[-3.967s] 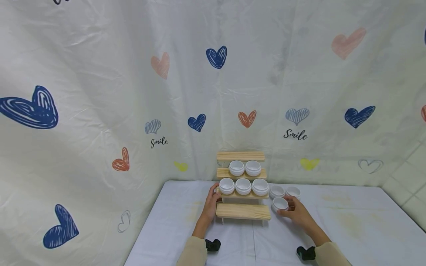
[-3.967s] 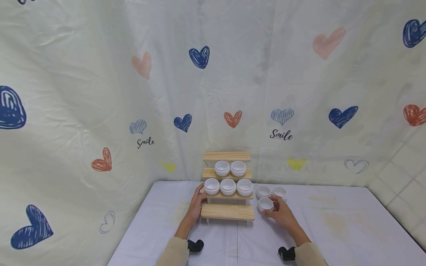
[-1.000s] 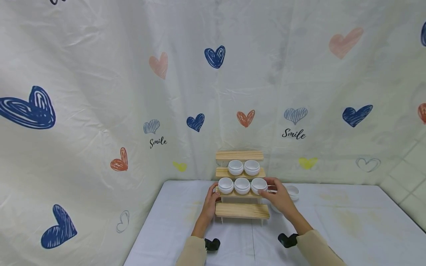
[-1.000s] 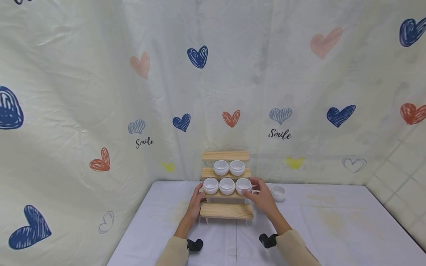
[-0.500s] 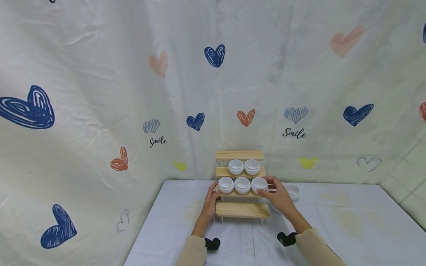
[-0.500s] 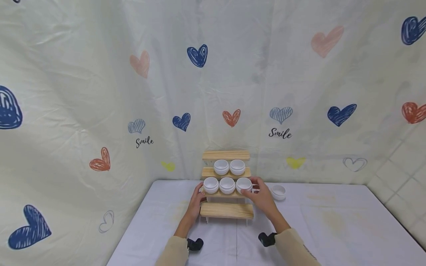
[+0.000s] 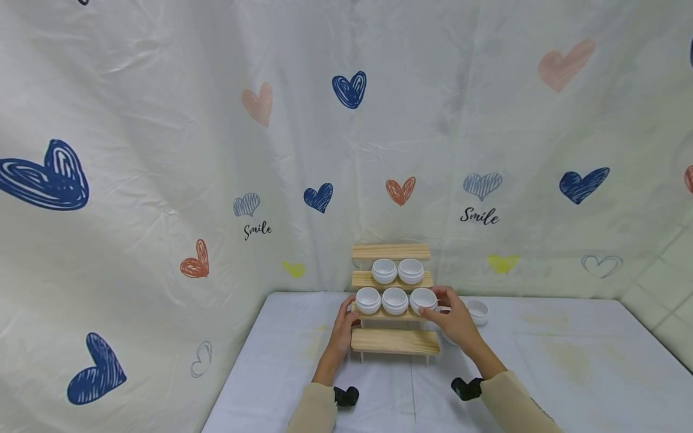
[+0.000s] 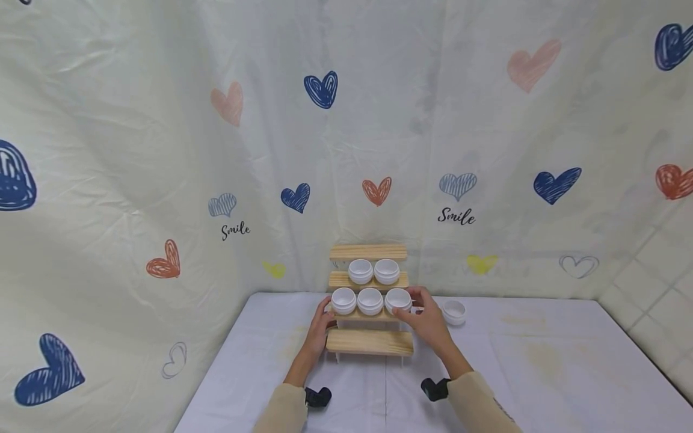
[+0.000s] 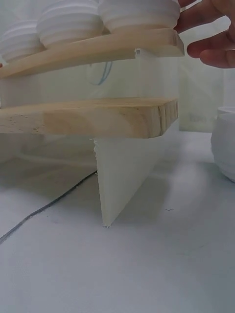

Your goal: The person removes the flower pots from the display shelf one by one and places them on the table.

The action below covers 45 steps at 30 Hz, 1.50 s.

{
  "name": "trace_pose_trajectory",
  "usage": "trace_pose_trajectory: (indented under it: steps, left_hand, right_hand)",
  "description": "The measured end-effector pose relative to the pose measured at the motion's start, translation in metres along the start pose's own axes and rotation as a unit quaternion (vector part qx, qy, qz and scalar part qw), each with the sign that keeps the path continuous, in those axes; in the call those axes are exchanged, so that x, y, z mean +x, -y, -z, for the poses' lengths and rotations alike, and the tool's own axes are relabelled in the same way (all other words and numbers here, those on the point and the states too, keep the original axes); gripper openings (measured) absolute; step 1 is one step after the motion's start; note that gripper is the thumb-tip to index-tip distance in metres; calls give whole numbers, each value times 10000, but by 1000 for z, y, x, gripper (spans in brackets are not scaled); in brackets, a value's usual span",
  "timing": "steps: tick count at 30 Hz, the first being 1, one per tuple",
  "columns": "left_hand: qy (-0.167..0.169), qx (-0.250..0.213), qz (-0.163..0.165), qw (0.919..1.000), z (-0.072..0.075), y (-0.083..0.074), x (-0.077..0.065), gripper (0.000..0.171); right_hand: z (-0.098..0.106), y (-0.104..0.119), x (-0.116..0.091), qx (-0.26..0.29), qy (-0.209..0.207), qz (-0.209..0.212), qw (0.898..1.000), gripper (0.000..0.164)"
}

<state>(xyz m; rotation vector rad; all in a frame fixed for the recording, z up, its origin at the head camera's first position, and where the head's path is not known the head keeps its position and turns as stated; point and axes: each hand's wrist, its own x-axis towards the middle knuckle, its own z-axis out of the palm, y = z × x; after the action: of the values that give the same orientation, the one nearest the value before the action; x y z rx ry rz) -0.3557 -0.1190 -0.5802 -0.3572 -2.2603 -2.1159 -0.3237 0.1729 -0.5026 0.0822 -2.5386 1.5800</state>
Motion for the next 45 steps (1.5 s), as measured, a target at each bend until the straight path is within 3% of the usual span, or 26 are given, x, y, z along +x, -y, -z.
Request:
trace_pose_trajectory:
  steps: [10, 31, 39, 45]
  left_hand:
    - [-156, 159, -44, 9997, -3, -1, -4, 48]
    - [-162, 147, -143, 9997, -5, -2, -4, 48]
    - [-199, 154, 56, 9997, -5, -4, -6, 47]
    - [-218, 193, 32, 9996, -5, -3, -6, 47]
  right_hand:
    - [-4, 2, -4, 168, -94, -132, 9997, 66]
    - [-2, 4, -11, 67, 11, -257, 9996, 66]
    - [-2, 2, -12, -7, -32, -175, 9998, 65]
    - [0, 1, -15, -32, -8, -222, 9997, 66]
